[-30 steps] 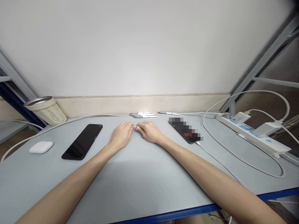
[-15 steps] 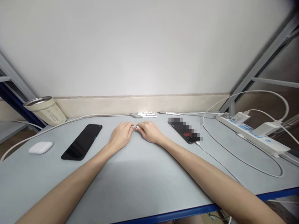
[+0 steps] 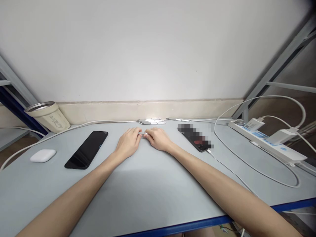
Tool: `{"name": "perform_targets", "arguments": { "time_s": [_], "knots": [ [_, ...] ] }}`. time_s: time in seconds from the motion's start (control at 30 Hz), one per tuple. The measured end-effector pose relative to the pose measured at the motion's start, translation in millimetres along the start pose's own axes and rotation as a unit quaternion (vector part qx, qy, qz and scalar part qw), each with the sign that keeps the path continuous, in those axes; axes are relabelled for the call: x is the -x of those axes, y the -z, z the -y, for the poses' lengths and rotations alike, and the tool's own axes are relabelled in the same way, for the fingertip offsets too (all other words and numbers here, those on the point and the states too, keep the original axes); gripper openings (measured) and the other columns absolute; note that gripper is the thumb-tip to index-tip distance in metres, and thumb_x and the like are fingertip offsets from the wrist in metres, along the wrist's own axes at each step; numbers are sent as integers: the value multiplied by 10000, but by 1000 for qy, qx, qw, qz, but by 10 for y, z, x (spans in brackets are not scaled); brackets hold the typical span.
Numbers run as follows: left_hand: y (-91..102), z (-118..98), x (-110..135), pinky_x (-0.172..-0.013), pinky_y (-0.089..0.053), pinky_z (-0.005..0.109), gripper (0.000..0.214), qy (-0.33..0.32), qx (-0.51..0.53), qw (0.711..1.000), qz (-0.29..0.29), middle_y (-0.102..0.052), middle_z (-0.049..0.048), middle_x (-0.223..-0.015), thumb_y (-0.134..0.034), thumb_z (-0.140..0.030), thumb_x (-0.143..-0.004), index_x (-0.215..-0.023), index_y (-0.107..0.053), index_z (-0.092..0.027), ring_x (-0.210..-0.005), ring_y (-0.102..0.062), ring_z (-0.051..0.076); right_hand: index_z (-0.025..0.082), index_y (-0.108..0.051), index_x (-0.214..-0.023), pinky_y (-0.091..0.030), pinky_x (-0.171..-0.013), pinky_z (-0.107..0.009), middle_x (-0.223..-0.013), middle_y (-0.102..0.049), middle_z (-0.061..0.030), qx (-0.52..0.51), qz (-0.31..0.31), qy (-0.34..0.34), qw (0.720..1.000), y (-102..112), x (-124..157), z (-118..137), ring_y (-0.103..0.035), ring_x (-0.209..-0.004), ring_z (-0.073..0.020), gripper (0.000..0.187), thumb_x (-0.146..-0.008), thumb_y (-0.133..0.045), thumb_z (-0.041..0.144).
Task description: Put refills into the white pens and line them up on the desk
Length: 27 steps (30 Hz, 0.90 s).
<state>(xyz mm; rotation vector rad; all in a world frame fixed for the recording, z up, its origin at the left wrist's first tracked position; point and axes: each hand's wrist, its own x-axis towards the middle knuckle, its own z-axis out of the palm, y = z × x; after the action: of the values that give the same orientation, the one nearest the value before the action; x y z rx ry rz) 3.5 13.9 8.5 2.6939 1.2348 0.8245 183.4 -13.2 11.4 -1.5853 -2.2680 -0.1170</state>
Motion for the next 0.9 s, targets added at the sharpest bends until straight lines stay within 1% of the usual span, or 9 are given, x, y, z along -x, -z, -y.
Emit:
{"name": "perform_targets", "arguments": {
  "time_s": [0.3,0.47,0.5,0.53,0.63,0.7,0.83,0.9],
  "knots": [
    [-5,17,-3,-730,-435,334,237,-6,-8,1000,2,-620,56,-1013,-328,-310,-935,-1046,-523,-231,-941,-557,222,194,-585,-862,-281,-669,-256,-797,-627,-49,-2,9,-2,1000,42,7,18,-529,-801,-174,317,-977,-337,355],
    [0,8,-9,-726,-429,331,341,1,-26,1000,11,-612,62,-900,-250,-333,-962,-918,-564,-210,-889,-548,217,191,-592,-864,-291,-686,-254,-804,-636,-56,-8,13,7,1000,58,9,36,-533,-809,-176,312,-973,-355,361],
    [0,6,-5,-728,-429,329,342,4,-24,1000,9,-612,61,-900,-251,-335,-963,-919,-566,-209,-891,-548,216,190,-594,-873,-293,-686,-254,-809,-638,-57,-10,10,8,1000,54,8,36,-535,-810,-177,306,-973,-357,357],
    [-1,5,0,-735,-430,329,327,4,-18,1000,6,-614,58,-919,-262,-332,-963,-940,-565,-210,-902,-551,214,190,-594,-885,-294,-683,-254,-817,-640,-58,-12,8,9,1000,47,7,34,-537,-812,-178,300,-972,-358,352],
    [-2,8,15,-766,-434,319,240,-2,12,1000,-15,-604,38,-1068,-353,-325,-945,-1096,-511,-227,-971,-552,199,190,-592,-896,-295,-667,-253,-824,-644,-55,-19,4,11,1000,15,-3,19,-541,-802,-177,294,-972,-352,341],
    [-4,14,18,-741,-429,316,234,-4,4,1000,-10,-608,35,-1016,-337,-321,-951,-1049,-526,-224,-937,-555,197,192,-592,-888,-296,-665,-254,-817,-644,-53,-22,3,16,1000,-4,-10,10,-540,-796,-178,300,-972,-348,345],
    [-15,28,12,-701,-413,324,323,5,-25,1000,4,-601,46,-886,-269,-329,-968,-906,-564,-211,-887,-543,213,193,-600,-905,-300,-673,-256,-829,-648,-58,-26,12,26,999,-10,-10,7,-541,-810,-182,300,-971,-350,346],
    [-17,27,13,-705,-413,323,296,10,-17,1000,2,-606,45,-917,-291,-336,-963,-938,-560,-213,-899,-544,213,194,-601,-917,-303,-674,-256,-832,-648,-57,-26,11,23,999,-6,-8,6,-542,-807,-182,298,-971,-350,345]
  ]
}}
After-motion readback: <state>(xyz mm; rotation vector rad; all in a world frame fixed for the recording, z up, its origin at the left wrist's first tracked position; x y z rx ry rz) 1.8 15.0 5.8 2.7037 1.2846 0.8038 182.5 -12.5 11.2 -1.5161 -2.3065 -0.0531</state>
